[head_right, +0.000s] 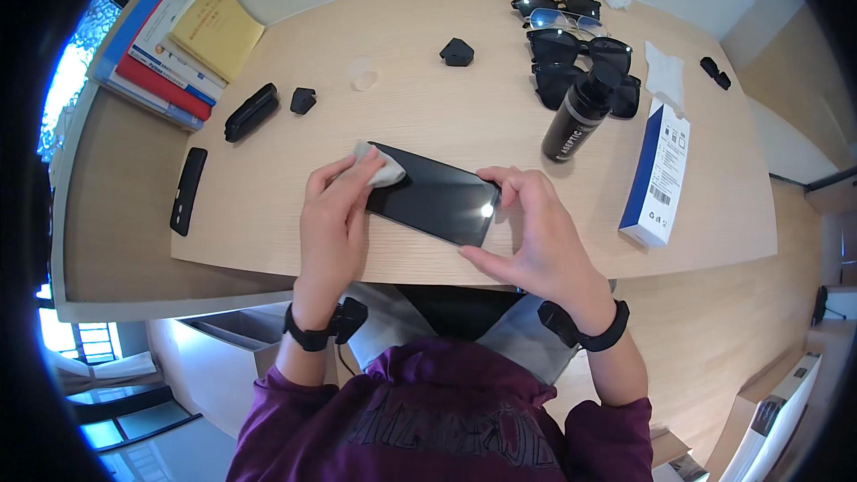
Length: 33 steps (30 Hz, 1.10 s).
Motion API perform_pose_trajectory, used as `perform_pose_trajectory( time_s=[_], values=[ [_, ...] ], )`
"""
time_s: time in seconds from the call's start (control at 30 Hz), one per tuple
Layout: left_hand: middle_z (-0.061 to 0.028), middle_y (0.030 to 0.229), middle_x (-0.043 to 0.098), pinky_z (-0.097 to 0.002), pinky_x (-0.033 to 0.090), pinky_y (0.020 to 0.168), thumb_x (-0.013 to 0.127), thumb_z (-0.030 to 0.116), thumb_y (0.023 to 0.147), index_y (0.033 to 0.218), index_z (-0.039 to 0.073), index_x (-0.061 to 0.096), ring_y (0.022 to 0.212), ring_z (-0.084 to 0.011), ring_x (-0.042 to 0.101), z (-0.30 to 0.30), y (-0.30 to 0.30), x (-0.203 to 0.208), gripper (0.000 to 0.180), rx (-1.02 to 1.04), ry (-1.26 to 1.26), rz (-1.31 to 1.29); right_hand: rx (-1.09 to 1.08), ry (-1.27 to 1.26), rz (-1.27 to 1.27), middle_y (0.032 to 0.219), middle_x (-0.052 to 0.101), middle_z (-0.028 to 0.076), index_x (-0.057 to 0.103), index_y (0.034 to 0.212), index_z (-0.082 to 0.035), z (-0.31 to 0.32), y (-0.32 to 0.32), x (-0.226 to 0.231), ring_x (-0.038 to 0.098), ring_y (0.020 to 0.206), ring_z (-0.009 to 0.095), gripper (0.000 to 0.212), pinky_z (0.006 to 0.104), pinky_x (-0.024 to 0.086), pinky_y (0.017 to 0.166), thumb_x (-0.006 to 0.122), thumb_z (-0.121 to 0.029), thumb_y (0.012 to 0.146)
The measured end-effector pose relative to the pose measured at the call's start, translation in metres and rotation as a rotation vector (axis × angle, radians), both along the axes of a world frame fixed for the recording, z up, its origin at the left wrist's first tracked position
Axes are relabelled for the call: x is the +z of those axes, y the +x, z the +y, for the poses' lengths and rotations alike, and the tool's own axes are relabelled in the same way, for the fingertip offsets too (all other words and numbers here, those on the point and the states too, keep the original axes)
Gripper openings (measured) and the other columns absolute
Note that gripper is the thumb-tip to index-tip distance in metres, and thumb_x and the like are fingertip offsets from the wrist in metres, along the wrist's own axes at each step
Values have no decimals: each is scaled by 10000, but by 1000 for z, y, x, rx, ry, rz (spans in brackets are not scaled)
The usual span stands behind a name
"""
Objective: The person cleans a mobile phone using a cloth. The person wipes the back and the camera lenses of the blue phone, then flips it over to wipe the screen and edges, handling the phone and cloth by hand.
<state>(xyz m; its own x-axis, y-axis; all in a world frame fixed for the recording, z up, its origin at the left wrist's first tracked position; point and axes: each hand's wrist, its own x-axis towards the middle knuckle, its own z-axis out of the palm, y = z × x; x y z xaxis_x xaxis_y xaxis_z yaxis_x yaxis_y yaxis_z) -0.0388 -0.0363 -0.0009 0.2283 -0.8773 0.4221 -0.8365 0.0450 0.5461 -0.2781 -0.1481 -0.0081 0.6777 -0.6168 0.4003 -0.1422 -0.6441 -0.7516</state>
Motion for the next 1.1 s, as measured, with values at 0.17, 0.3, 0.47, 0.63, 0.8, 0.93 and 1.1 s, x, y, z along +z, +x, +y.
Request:
perform_pose_trajectory(
  time_s=[0.17,0.3,0.47,0.63,0.8,0.93,1.1],
  values=[
    [-94,1242,712,-411,489,945,645,-85,849,1345,82,659,1067,-355,571,-17,-50,-9,523,39,-79,-56,6,18,-17,1276,617,198,393,1048,-64,0,4,-1,609,1034,308,649,380,503,927,925,-143,682],
    [-85,1323,688,-413,486,995,661,-87,827,1359,80,647,1148,-350,586,-5,-80,-7,558,-262,-39,14,17,171,-97,1285,614,203,391,1042,-67,-1,4,-13,615,1057,314,651,383,501,937,927,-144,680],
    [-83,1315,692,-387,504,977,657,-65,854,1332,103,670,1112,-312,615,4,-18,-2,507,-213,-17,-56,8,31,-11,1309,607,216,383,1027,-69,1,4,-2,621,1119,324,641,387,501,964,920,-136,684],
    [-111,1239,715,-383,521,920,625,-51,908,1315,121,682,1014,-305,616,-3,12,5,446,18,-13,5,-1,8,18,1303,608,216,378,1024,-75,1,1,1,616,1123,319,637,387,498,976,915,-137,688],
    [-142,1181,718,-399,498,876,628,-38,907,1310,46,666,995,-340,579,-21,-15,-1,413,188,-13,-64,3,14,17,1291,612,210,378,1025,-78,2,4,4,612,1104,308,634,382,494,975,913,-141,690],
    [-124,1249,705,-398,487,922,648,-35,874,1311,31,658,1044,-346,576,-22,-50,-2,441,43,-19,-133,-13,11,13,1280,617,203,379,1027,-78,2,5,0,610,1089,296,641,380,491,964,918,-145,685],
    [-75,1380,659,-384,474,1001,698,-20,816,1302,74,676,1119,-326,582,-3,-74,-6,495,-255,-24,67,-18,96,-13,1275,622,202,377,1024,-77,2,4,-7,612,1089,293,649,378,490,955,923,-151,681]
  ],
)
